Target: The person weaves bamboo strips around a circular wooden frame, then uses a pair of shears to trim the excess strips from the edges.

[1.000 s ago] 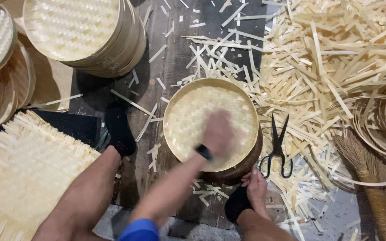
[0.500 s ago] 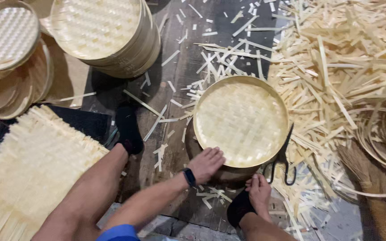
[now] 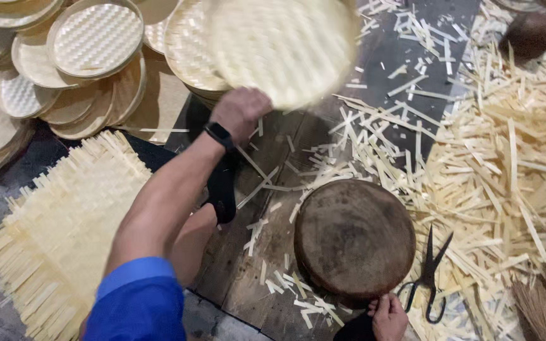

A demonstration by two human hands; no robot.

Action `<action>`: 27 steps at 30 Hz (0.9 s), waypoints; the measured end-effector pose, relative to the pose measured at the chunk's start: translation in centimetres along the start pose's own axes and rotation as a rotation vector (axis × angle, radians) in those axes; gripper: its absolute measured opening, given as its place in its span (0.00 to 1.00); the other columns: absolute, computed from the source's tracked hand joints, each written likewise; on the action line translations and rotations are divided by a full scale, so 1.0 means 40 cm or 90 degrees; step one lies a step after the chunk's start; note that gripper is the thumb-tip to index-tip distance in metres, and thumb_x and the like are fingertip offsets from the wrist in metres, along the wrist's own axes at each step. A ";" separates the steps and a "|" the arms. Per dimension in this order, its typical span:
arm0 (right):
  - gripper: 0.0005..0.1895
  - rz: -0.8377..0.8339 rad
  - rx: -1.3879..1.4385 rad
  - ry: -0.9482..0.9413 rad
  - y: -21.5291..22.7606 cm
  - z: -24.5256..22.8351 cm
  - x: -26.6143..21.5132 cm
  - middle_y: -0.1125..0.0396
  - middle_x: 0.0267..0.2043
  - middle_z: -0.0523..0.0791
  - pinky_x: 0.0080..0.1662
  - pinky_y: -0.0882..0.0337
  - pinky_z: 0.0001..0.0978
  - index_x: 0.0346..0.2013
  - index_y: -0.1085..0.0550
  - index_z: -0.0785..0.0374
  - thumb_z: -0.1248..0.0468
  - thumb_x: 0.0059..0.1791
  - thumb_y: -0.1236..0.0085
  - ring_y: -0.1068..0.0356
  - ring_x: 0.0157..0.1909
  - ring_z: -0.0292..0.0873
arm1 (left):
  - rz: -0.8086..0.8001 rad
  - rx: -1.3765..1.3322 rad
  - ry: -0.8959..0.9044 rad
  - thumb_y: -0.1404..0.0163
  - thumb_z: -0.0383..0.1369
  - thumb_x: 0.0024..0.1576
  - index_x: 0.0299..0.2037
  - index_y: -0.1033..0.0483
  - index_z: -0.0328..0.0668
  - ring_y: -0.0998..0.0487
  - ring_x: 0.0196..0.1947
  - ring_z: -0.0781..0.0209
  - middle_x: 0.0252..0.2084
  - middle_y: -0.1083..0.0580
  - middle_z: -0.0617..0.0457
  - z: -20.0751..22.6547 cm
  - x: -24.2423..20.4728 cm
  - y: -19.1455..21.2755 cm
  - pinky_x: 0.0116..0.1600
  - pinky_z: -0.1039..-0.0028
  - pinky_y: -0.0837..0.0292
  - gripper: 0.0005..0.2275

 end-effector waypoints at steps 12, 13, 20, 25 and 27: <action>0.14 0.061 0.015 0.018 -0.003 -0.020 0.001 0.30 0.27 0.54 0.28 0.30 0.34 0.45 0.26 0.78 0.65 0.59 0.51 0.31 0.24 0.45 | 0.000 0.021 0.331 0.47 0.17 0.48 0.46 0.22 0.44 0.20 0.43 0.49 0.39 0.21 0.48 -0.276 -0.108 -0.189 0.51 0.61 0.27 0.16; 0.14 0.061 0.013 0.019 0.002 -0.023 0.002 0.30 0.27 0.54 0.28 0.30 0.34 0.45 0.26 0.78 0.65 0.59 0.51 0.31 0.24 0.45 | 0.000 0.020 0.334 0.47 0.17 0.48 0.46 0.22 0.44 0.20 0.43 0.49 0.39 0.21 0.48 -0.274 -0.108 -0.196 0.51 0.61 0.27 0.16; 0.16 0.056 -0.004 -0.010 -0.012 -0.043 0.002 0.31 0.27 0.53 0.28 0.31 0.33 0.44 0.27 0.75 0.60 0.59 0.51 0.32 0.24 0.43 | 0.014 0.012 0.345 0.47 0.17 0.46 0.48 0.22 0.42 0.20 0.46 0.50 0.42 0.20 0.48 -0.268 -0.108 -0.192 0.53 0.62 0.27 0.19; 0.17 0.024 0.062 0.069 -0.032 -0.117 -0.005 0.32 0.26 0.51 0.27 0.29 0.32 0.46 0.28 0.74 0.59 0.59 0.51 0.32 0.24 0.41 | 0.034 0.063 0.333 0.47 0.16 0.48 0.50 0.22 0.42 0.20 0.47 0.52 0.45 0.20 0.48 -0.255 -0.100 -0.185 0.55 0.63 0.27 0.19; 0.17 0.037 0.012 0.038 -0.033 -0.125 -0.009 0.31 0.25 0.52 0.26 0.29 0.35 0.46 0.28 0.74 0.59 0.58 0.52 0.32 0.22 0.43 | 0.042 0.010 0.344 0.45 0.18 0.47 0.47 0.21 0.42 0.20 0.46 0.50 0.44 0.20 0.47 -0.257 -0.102 -0.188 0.55 0.62 0.27 0.17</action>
Point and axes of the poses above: each hand's wrist, its own x-axis towards the middle knuckle, its own y-axis out of the back of the hand, z = x × y, the point moved 9 cm from there along x, towards the middle knuckle
